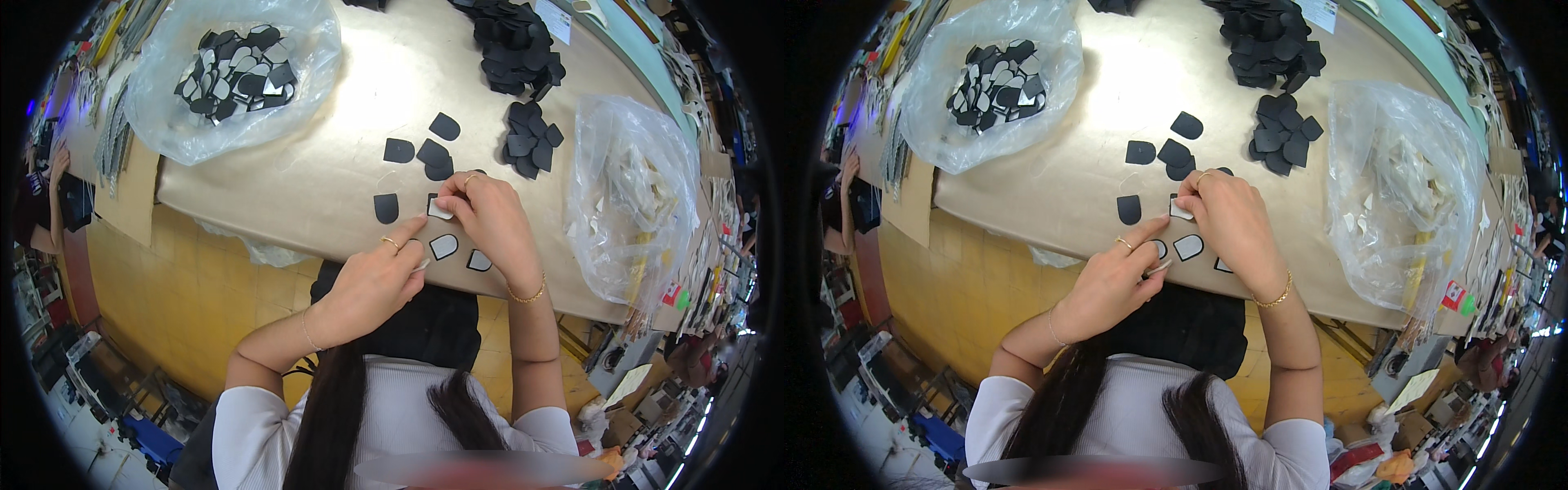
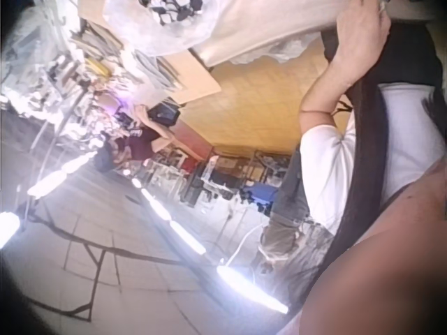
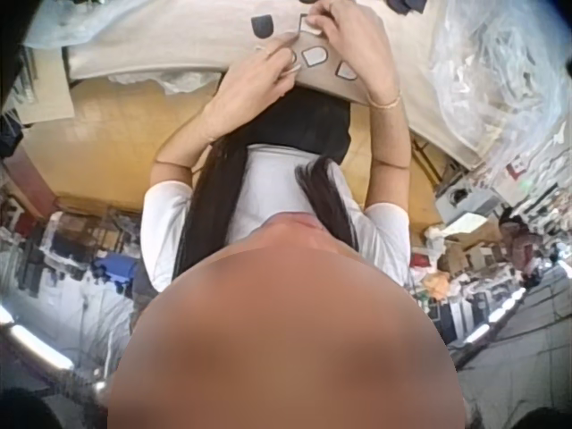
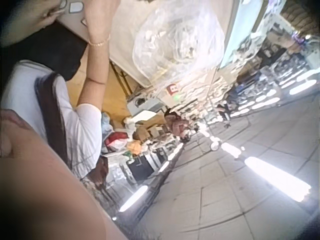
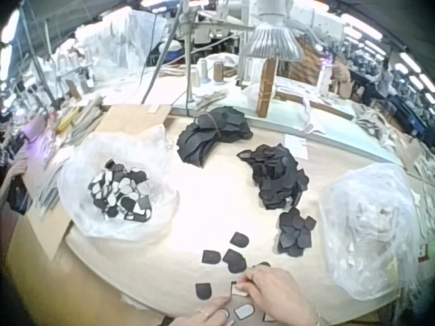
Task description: The person repeatedly picks up small black and white D-shaped pieces from a table, aligns them, and presses them together by hand. The person arranges the assembled pieces on the table and continues the process with additional pieces.
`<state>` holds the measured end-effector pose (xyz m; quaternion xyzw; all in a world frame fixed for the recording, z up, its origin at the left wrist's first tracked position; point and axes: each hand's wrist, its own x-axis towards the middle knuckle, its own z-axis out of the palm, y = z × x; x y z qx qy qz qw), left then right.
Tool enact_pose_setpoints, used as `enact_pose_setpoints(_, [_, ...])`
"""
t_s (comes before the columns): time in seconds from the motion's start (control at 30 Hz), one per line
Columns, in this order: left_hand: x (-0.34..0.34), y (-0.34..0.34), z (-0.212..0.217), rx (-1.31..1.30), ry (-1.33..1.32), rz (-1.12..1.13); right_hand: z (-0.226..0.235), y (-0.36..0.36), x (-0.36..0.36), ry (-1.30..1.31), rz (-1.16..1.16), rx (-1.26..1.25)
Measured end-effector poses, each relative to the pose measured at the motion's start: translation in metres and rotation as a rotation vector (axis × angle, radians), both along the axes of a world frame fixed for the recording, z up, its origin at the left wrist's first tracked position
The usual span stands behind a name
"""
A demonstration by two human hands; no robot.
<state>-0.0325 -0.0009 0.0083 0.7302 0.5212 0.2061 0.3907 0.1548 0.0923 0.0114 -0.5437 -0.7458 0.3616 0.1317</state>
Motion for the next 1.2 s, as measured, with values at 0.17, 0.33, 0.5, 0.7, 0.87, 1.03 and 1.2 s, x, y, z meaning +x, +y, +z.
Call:
enact_pose_setpoints(0.17, [0.003,0.001,0.0,0.035,-0.04,0.004,0.0,0.001,-0.002,-0.042,-0.005,-0.057])
enact_pose_setpoints(0.33, [0.005,0.005,-0.001,0.083,0.011,-0.034,-0.002,0.002,-0.004,-0.059,0.005,0.002])
enact_pose_setpoints(0.5, [0.006,0.005,-0.003,0.107,0.083,-0.054,-0.002,-0.002,-0.006,-0.132,0.014,0.036])
enact_pose_setpoints(0.7, [0.01,0.005,-0.002,0.135,0.213,-0.085,-0.014,-0.022,-0.007,-0.413,0.005,0.487])
enact_pose_setpoints(0.87, [0.012,0.007,-0.001,0.147,0.281,-0.098,-0.031,-0.023,0.002,-0.312,-0.195,0.641])
enact_pose_setpoints(1.03, [0.011,0.01,-0.001,0.154,0.191,-0.096,-0.019,-0.034,0.016,-0.057,-0.113,0.344])
enact_pose_setpoints(1.2, [0.008,0.015,0.001,0.09,0.077,-0.023,-0.014,-0.032,0.011,-0.035,-0.097,0.289])
